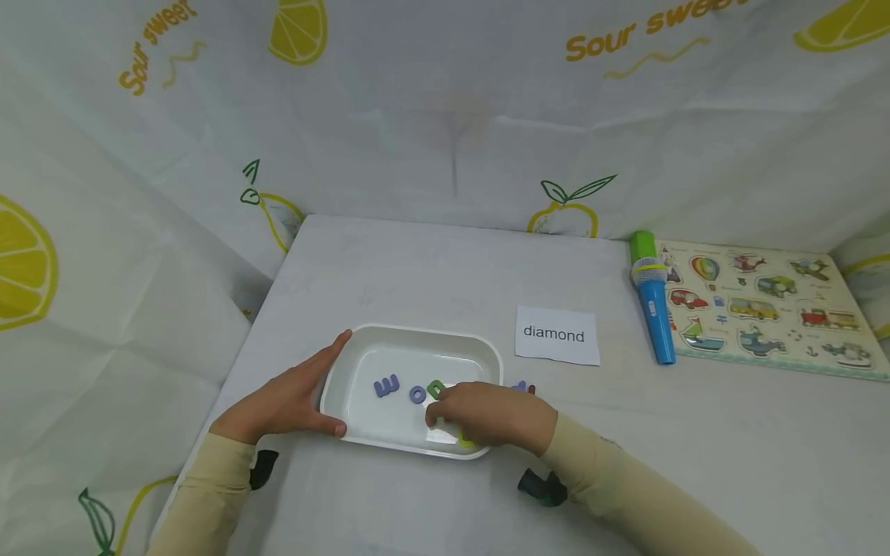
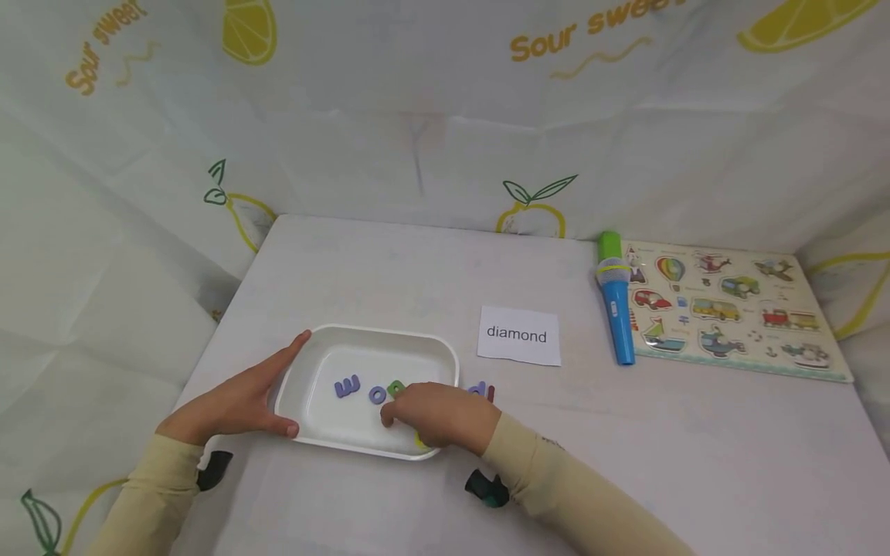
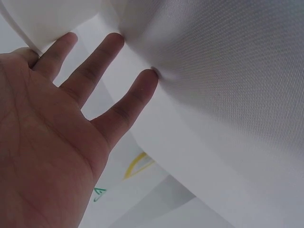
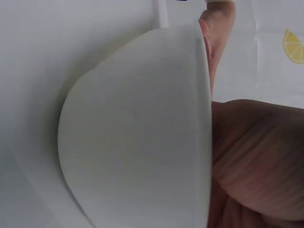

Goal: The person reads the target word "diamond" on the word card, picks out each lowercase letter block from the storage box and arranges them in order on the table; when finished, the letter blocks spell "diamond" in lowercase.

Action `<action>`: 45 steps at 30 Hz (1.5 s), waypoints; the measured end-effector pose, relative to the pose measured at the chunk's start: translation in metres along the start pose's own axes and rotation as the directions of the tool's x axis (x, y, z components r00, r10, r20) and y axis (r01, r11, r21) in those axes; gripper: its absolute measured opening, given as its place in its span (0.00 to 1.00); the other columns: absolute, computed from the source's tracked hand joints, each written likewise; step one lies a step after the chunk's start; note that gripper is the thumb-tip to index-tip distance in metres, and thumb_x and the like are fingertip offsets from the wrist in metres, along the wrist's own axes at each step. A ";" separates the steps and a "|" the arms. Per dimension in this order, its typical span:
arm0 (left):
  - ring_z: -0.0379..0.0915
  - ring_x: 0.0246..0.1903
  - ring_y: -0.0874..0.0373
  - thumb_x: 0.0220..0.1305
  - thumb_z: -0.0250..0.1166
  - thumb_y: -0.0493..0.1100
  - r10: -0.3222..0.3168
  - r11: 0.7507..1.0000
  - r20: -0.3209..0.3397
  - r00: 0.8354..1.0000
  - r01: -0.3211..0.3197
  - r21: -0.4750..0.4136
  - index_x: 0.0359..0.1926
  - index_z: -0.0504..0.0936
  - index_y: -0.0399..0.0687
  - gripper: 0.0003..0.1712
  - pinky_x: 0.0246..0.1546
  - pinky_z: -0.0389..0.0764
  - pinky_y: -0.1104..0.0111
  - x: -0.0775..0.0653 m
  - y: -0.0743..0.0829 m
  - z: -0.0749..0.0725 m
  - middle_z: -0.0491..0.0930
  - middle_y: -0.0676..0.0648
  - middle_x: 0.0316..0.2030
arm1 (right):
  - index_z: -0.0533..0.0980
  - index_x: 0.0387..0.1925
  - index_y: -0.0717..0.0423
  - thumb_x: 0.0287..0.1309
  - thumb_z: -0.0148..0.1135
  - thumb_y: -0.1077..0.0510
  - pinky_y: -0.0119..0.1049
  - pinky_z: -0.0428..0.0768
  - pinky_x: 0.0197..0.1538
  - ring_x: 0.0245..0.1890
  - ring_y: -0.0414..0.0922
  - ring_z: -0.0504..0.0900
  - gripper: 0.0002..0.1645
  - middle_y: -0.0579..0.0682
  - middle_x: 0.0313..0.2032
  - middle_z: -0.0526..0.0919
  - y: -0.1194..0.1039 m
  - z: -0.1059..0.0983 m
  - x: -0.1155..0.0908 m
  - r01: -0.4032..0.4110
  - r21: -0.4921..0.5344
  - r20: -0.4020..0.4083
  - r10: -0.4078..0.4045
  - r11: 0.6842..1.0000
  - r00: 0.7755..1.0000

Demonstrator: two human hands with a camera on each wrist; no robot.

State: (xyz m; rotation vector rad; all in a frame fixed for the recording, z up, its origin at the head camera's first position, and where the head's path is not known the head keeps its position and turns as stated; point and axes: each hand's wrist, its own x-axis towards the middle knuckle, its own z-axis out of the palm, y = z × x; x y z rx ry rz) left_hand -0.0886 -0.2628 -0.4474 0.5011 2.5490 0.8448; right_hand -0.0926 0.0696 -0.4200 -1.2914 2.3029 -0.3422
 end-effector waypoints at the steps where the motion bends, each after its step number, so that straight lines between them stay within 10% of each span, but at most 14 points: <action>1: 0.60 0.70 0.41 0.38 0.81 0.70 -0.002 1.000 -0.001 1.000 0.002 0.001 0.82 0.38 0.65 0.80 0.62 0.68 0.42 0.000 0.000 0.000 0.52 0.42 0.78 | 0.83 0.47 0.49 0.48 0.67 0.77 0.30 0.77 0.47 0.39 0.42 0.80 0.27 0.45 0.39 0.83 -0.001 0.000 -0.001 -0.005 -0.034 -0.012 0.005 0.999 1.000; 14: 0.59 0.71 0.41 0.37 0.80 0.73 0.001 1.000 -0.004 1.000 -0.001 0.004 0.82 0.38 0.65 0.80 0.62 0.67 0.42 -0.001 -0.002 0.001 0.52 0.42 0.78 | 0.83 0.47 0.50 0.61 0.57 0.69 0.26 0.65 0.27 0.20 0.33 0.64 0.18 0.36 0.18 0.67 0.001 -0.003 -0.005 0.041 0.224 0.086 -0.061 0.974 0.994; 21: 0.59 0.71 0.41 0.37 0.80 0.73 0.009 1.000 0.001 1.000 -0.009 0.011 0.82 0.39 0.64 0.80 0.63 0.67 0.42 0.001 -0.001 0.000 0.53 0.42 0.78 | 0.81 0.48 0.48 0.57 0.60 0.73 0.26 0.75 0.35 0.29 0.30 0.74 0.23 0.34 0.30 0.81 0.010 -0.021 -0.027 0.106 0.390 0.036 -0.130 0.915 0.991; 28: 0.60 0.70 0.43 0.37 0.80 0.72 0.009 1.000 -0.004 1.000 -0.009 0.026 0.82 0.39 0.64 0.80 0.62 0.68 0.43 0.001 -0.001 0.001 0.54 0.43 0.77 | 0.76 0.62 0.38 0.63 0.69 0.63 0.33 0.81 0.40 0.35 0.34 0.82 0.29 0.36 0.40 0.82 0.026 -0.045 -0.070 0.003 0.500 -0.102 0.055 0.866 0.993; 35: 0.59 0.71 0.42 0.37 0.79 0.73 0.006 0.999 -0.004 1.000 -0.006 0.033 0.82 0.39 0.64 0.79 0.62 0.68 0.42 0.000 0.000 0.000 0.53 0.43 0.78 | 0.78 0.59 0.44 0.60 0.72 0.62 0.34 0.83 0.40 0.34 0.36 0.82 0.26 0.36 0.36 0.82 0.059 -0.053 -0.121 -0.113 0.416 -0.304 0.255 0.902 0.918; 45: 0.56 0.72 0.43 0.37 0.76 0.78 0.007 1.000 0.007 1.000 -0.007 0.026 0.82 0.38 0.64 0.80 0.64 0.66 0.43 -0.001 0.000 -0.001 0.51 0.45 0.78 | 0.81 0.55 0.52 0.58 0.72 0.66 0.33 0.81 0.40 0.35 0.42 0.79 0.23 0.41 0.35 0.81 0.090 -0.007 -0.121 -0.242 0.474 -0.230 0.384 0.847 0.894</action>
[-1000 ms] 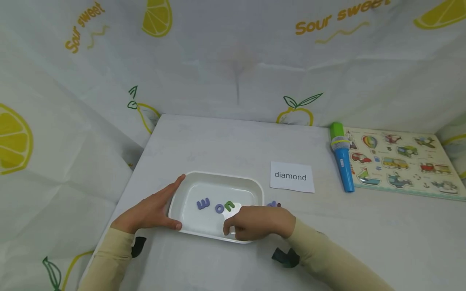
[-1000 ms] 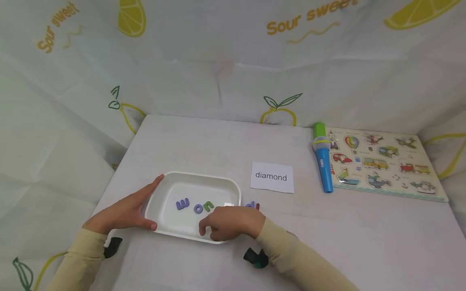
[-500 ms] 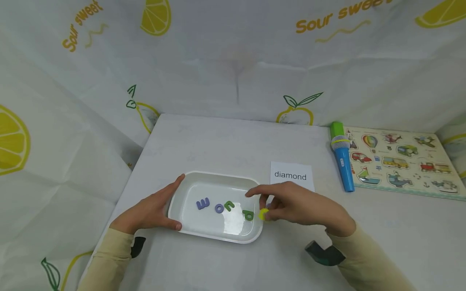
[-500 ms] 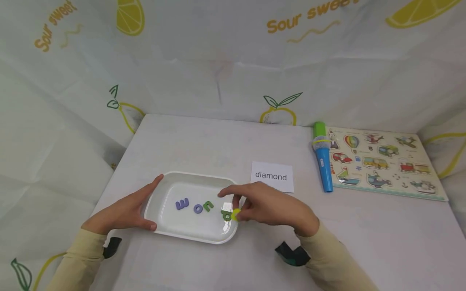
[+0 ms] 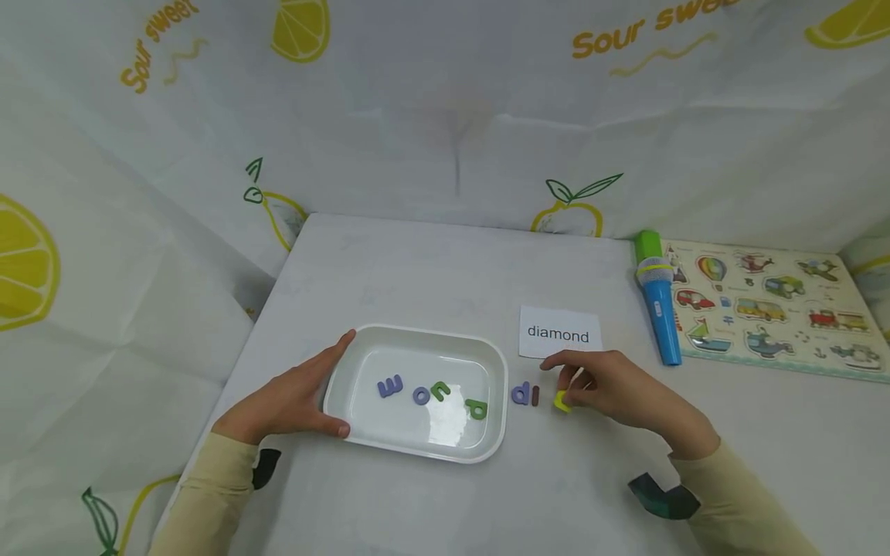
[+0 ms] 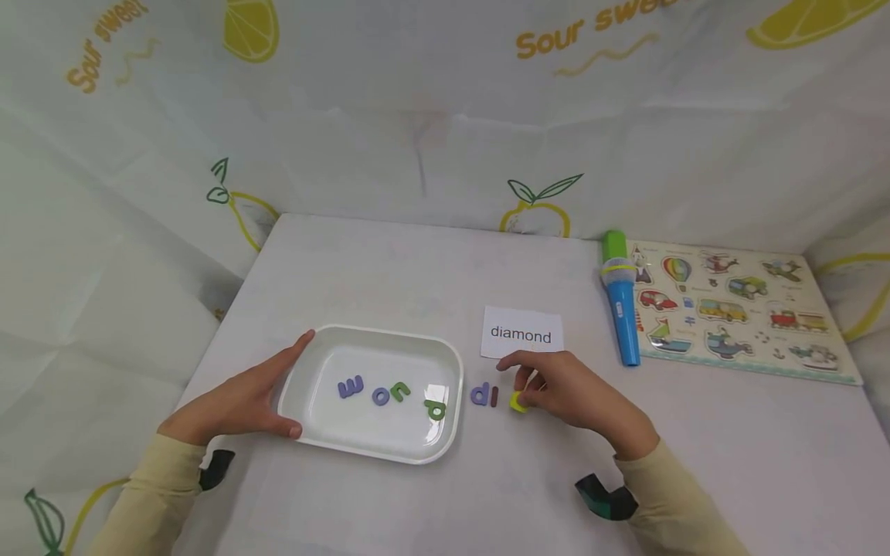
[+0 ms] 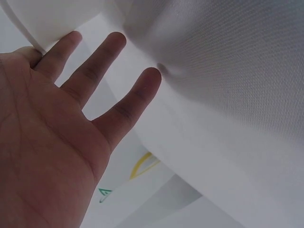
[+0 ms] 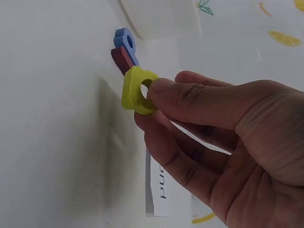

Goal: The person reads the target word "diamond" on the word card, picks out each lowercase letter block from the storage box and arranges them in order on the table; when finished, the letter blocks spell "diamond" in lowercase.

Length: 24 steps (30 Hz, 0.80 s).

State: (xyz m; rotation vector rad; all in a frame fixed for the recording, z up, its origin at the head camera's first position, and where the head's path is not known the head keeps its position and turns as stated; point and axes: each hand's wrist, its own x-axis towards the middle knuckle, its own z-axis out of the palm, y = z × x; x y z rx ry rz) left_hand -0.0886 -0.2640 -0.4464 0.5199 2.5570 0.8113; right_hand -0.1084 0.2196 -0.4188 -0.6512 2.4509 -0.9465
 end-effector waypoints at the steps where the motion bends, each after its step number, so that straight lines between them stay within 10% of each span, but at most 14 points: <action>1: 0.56 0.73 0.43 0.37 0.76 0.78 0.001 1.000 0.001 1.000 -0.001 0.000 0.82 0.37 0.64 0.80 0.64 0.66 0.43 0.000 0.000 0.000 0.50 0.45 0.79 | 0.81 0.54 0.52 0.58 0.72 0.67 0.34 0.81 0.41 0.35 0.42 0.78 0.23 0.41 0.35 0.81 0.002 0.003 0.001 0.003 -0.004 0.000 -0.003 1.000 1.000; 8: 0.54 0.73 0.43 0.37 0.76 0.77 0.004 1.000 0.001 1.000 -0.004 -0.007 0.82 0.37 0.63 0.80 0.65 0.65 0.43 0.000 0.002 -0.001 0.49 0.46 0.79 | 0.83 0.51 0.53 0.55 0.71 0.70 0.43 0.82 0.46 0.40 0.44 0.78 0.21 0.44 0.39 0.82 0.006 0.019 0.006 -0.010 -0.072 -0.052 0.006 0.997 0.999; 16: 0.55 0.73 0.43 0.37 0.77 0.76 0.002 1.000 0.002 1.000 -0.002 -0.002 0.82 0.37 0.64 0.80 0.65 0.65 0.44 -0.001 0.002 0.000 0.50 0.45 0.79 | 0.82 0.52 0.54 0.51 0.77 0.62 0.43 0.80 0.41 0.36 0.46 0.76 0.24 0.45 0.34 0.80 -0.003 0.038 0.003 -0.211 -0.164 -0.183 0.180 0.964 0.966; 24: 0.54 0.74 0.44 0.37 0.76 0.77 0.010 1.000 0.003 1.000 -0.010 -0.008 0.82 0.38 0.62 0.80 0.65 0.65 0.44 0.000 0.003 0.000 0.49 0.46 0.79 | 0.83 0.50 0.53 0.51 0.74 0.70 0.51 0.83 0.49 0.41 0.47 0.81 0.23 0.47 0.41 0.85 0.000 0.048 0.005 -0.079 -0.211 -0.207 0.034 0.974 0.978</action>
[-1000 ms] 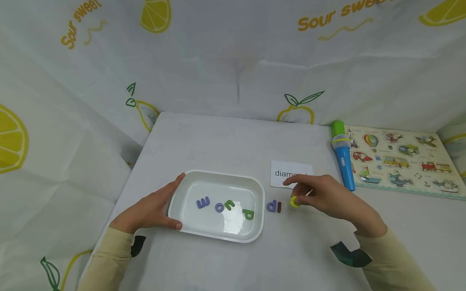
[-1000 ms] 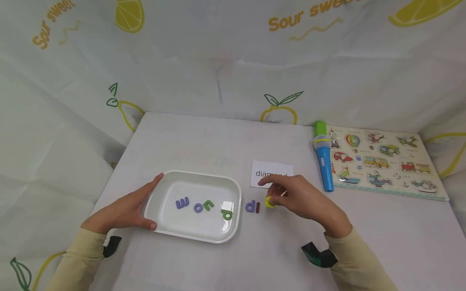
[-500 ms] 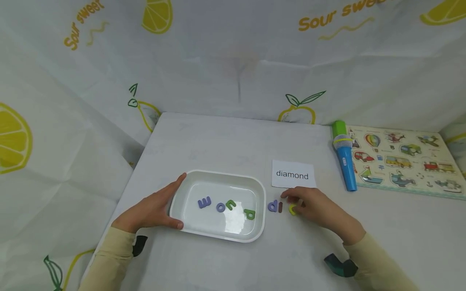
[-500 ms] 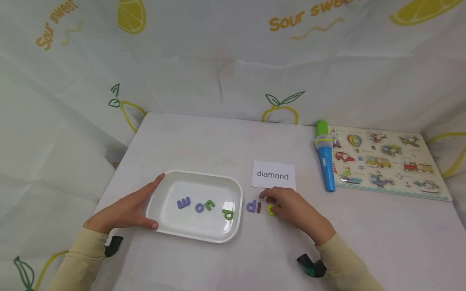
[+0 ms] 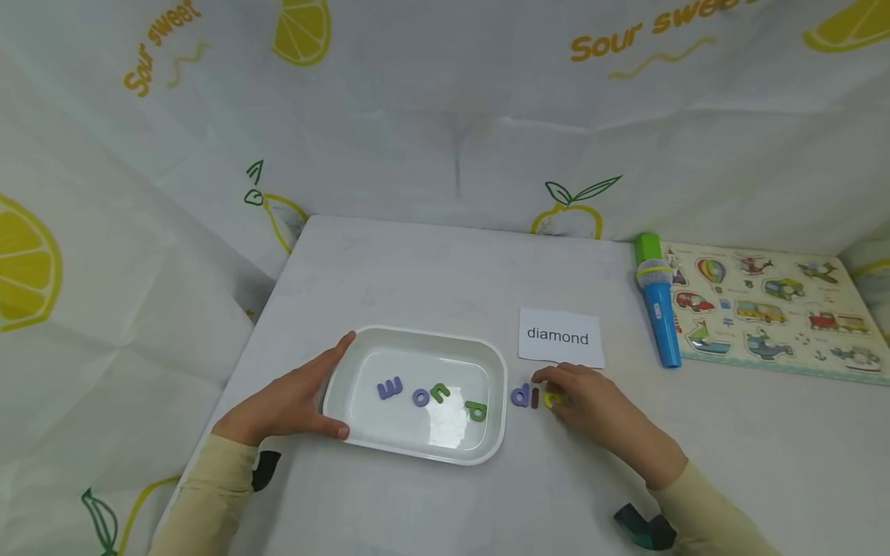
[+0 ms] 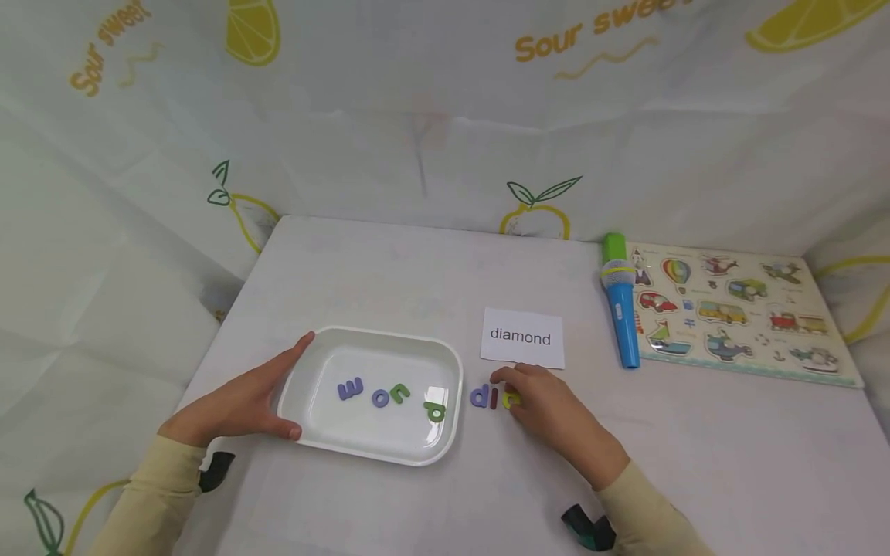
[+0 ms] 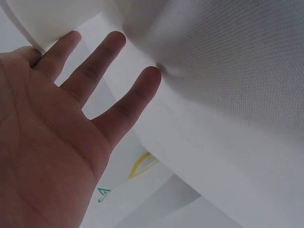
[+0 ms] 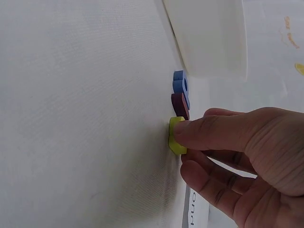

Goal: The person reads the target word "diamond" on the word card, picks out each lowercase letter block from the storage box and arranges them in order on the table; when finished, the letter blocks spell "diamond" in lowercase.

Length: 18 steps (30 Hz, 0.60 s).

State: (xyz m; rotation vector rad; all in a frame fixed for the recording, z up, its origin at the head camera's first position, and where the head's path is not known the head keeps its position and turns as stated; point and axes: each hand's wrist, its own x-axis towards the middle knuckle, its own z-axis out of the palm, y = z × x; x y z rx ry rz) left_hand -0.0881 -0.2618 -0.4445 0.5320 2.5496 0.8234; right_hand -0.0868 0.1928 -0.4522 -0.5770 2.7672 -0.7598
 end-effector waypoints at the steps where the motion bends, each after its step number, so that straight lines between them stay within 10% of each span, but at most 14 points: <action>1: 0.53 0.74 0.44 0.37 0.76 0.77 -0.003 1.000 0.001 1.000 0.003 0.000 0.82 0.37 0.62 0.80 0.66 0.65 0.44 0.000 0.000 0.000 0.48 0.46 0.79 | 0.83 0.50 0.53 0.51 0.74 0.70 0.51 0.83 0.49 0.41 0.47 0.81 0.23 0.47 0.41 0.86 0.000 0.000 0.000 0.008 -0.003 -0.003 -0.008 1.000 1.000; 18: 0.64 0.68 0.42 0.38 0.76 0.77 -0.021 0.999 -0.009 1.000 0.022 0.034 0.82 0.37 0.64 0.80 0.60 0.70 0.44 -0.003 0.003 0.000 0.51 0.46 0.78 | 0.80 0.58 0.52 0.53 0.77 0.63 0.50 0.83 0.49 0.47 0.49 0.83 0.29 0.49 0.46 0.86 -0.029 -0.025 0.004 0.116 0.035 -0.036 -0.115 0.993 0.993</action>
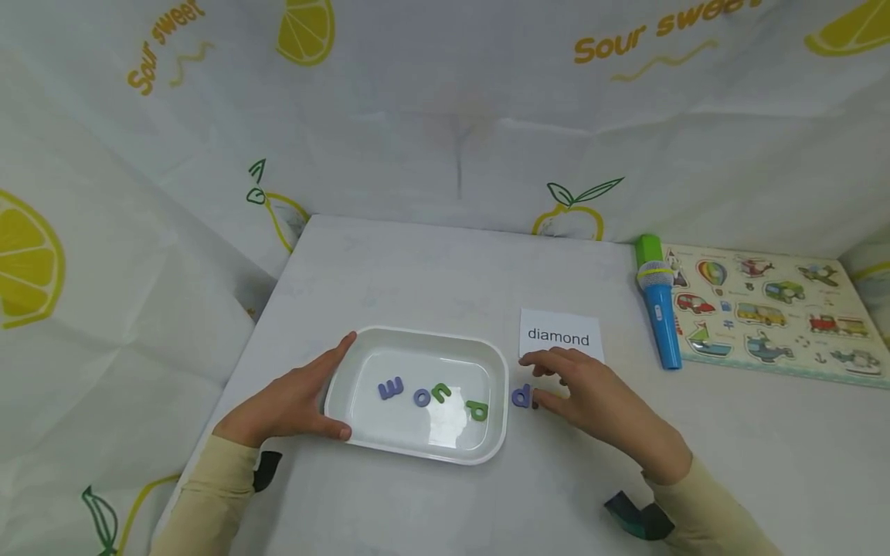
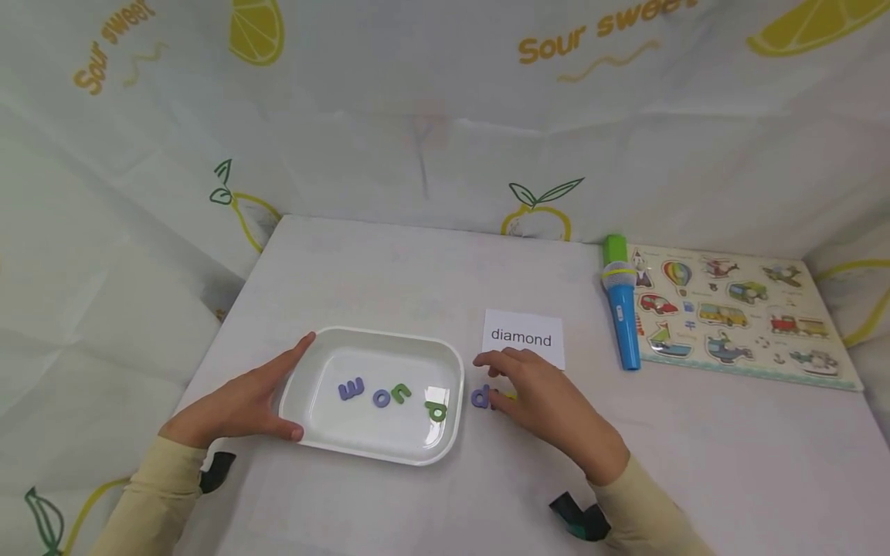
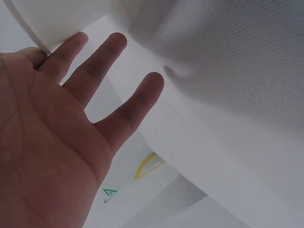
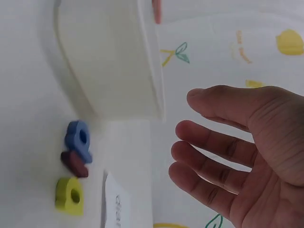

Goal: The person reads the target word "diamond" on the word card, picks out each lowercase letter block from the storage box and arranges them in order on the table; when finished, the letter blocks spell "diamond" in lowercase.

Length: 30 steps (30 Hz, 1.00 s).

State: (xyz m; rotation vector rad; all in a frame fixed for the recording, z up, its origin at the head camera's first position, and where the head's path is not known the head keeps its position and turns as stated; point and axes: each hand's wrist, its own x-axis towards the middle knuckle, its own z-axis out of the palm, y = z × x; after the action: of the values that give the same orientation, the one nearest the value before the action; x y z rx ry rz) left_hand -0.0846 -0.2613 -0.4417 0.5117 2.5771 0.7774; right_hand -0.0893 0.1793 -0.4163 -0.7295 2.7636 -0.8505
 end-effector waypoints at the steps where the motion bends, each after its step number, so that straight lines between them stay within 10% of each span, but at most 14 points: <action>1: 0.65 0.68 0.42 0.38 0.76 0.78 0.004 1.000 -0.003 1.000 -0.004 0.007 0.82 0.37 0.63 0.80 0.60 0.71 0.44 0.000 0.000 0.000 0.52 0.46 0.78 | 0.80 0.58 0.52 0.54 0.77 0.62 0.50 0.84 0.49 0.48 0.48 0.83 0.29 0.49 0.46 0.85 -0.006 -0.002 0.002 0.026 0.022 -0.011 -0.026 0.999 1.000; 9: 0.55 0.73 0.43 0.41 0.76 0.75 0.054 0.998 0.005 0.999 -0.054 -0.033 0.82 0.36 0.58 0.80 0.64 0.67 0.45 0.001 0.002 -0.002 0.47 0.45 0.79 | 0.79 0.56 0.50 0.60 0.72 0.62 0.41 0.82 0.46 0.46 0.42 0.82 0.23 0.41 0.47 0.83 -0.045 0.008 0.029 0.237 0.105 0.016 -0.240 0.966 0.971; 22: 0.52 0.73 0.38 0.34 0.83 0.68 0.168 0.982 -0.031 0.985 -0.164 0.092 0.82 0.47 0.49 0.80 0.62 0.70 0.46 0.007 0.021 -0.005 0.37 0.44 0.80 | 0.79 0.57 0.55 0.57 0.71 0.66 0.43 0.79 0.55 0.54 0.47 0.79 0.25 0.50 0.53 0.81 -0.061 0.047 0.057 0.241 0.077 0.189 -0.252 0.967 0.949; 30: 0.66 0.66 0.38 0.36 0.72 0.81 0.153 0.969 -0.014 0.988 -0.147 0.201 0.78 0.56 0.40 0.77 0.60 0.71 0.43 0.009 0.023 -0.004 0.39 0.45 0.81 | 0.77 0.63 0.52 0.58 0.73 0.66 0.39 0.73 0.64 0.64 0.45 0.76 0.31 0.47 0.62 0.79 -0.087 0.070 0.077 0.269 0.096 0.297 -0.286 0.958 0.911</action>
State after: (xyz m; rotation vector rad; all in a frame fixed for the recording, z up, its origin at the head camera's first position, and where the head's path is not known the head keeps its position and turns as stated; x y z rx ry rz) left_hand -0.0887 -0.2412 -0.4282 0.7694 2.6831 0.5800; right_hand -0.1011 0.0448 -0.4256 -1.1585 2.3864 -0.7745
